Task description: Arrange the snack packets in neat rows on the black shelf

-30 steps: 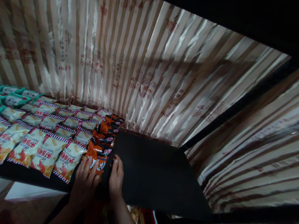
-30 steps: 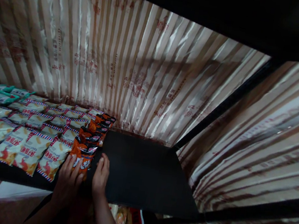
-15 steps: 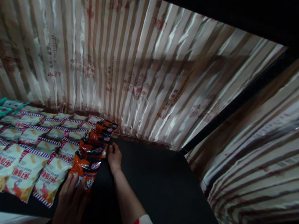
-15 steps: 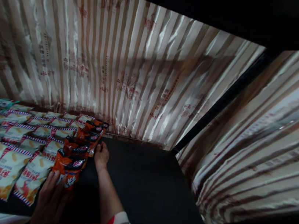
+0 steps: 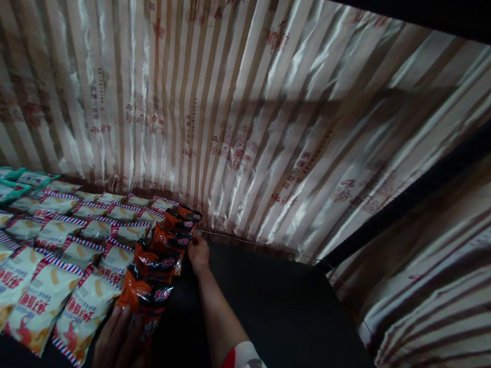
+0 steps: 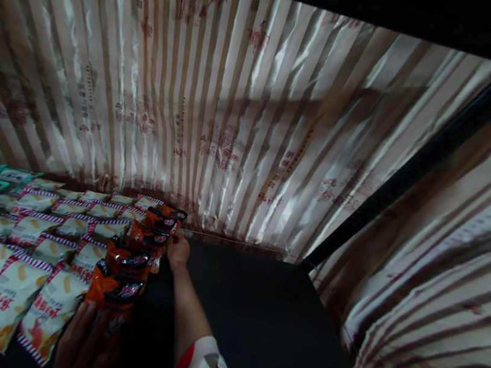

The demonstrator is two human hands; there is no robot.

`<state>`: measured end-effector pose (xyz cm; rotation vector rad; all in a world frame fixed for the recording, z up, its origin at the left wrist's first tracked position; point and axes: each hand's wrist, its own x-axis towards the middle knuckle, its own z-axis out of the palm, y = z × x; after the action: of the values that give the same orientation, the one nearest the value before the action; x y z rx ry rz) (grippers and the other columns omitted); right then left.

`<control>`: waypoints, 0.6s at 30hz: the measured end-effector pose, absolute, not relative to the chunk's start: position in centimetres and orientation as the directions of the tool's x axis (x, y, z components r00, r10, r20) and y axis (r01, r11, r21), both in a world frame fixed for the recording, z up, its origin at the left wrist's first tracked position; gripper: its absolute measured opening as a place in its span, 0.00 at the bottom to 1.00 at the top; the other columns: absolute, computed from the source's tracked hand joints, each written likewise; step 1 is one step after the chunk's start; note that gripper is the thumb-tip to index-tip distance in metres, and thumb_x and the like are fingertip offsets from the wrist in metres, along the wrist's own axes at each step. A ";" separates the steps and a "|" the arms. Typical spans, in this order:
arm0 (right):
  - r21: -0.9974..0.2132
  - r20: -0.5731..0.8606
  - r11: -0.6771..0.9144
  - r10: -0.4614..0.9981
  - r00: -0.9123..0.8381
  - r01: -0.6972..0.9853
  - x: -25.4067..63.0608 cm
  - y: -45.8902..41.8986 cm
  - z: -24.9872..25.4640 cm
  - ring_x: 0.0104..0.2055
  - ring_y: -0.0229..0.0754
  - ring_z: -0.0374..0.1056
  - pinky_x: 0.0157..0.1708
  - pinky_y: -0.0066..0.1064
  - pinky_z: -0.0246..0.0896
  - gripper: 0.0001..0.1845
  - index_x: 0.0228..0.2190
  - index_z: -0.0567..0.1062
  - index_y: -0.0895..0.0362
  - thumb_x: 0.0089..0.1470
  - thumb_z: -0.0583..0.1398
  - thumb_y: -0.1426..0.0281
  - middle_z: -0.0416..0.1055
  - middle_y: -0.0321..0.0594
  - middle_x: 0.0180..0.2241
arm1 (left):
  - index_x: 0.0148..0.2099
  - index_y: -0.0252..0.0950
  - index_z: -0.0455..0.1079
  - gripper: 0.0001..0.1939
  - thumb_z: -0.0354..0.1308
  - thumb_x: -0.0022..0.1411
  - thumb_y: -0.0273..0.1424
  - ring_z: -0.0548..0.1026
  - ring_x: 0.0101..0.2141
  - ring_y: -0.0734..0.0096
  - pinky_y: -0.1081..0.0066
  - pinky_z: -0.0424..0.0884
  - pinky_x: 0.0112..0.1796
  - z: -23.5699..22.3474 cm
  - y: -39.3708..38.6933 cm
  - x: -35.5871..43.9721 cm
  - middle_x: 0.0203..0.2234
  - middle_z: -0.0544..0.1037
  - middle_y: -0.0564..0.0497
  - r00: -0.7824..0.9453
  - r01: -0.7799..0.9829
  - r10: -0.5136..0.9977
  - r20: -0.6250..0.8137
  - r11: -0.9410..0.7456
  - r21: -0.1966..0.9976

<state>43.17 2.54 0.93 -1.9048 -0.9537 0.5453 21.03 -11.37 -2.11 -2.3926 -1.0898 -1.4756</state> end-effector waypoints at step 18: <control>-0.858 0.080 -0.267 0.773 0.629 0.438 43.1 3.2 1.0 0.35 0.40 0.71 0.37 0.28 0.62 0.07 0.30 0.75 0.52 0.45 0.59 0.72 0.76 0.35 0.31 | 0.65 0.38 0.44 0.31 0.47 0.61 0.25 0.49 0.62 0.61 0.60 0.51 0.60 -1.4 -10.9 20.9 0.64 0.47 0.49 0.302 0.658 0.450 0.841 -0.736 0.157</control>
<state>43.15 3.19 1.00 -1.9056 -0.9605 0.4457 20.94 -10.94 -1.40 -2.3507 -1.0189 -1.4072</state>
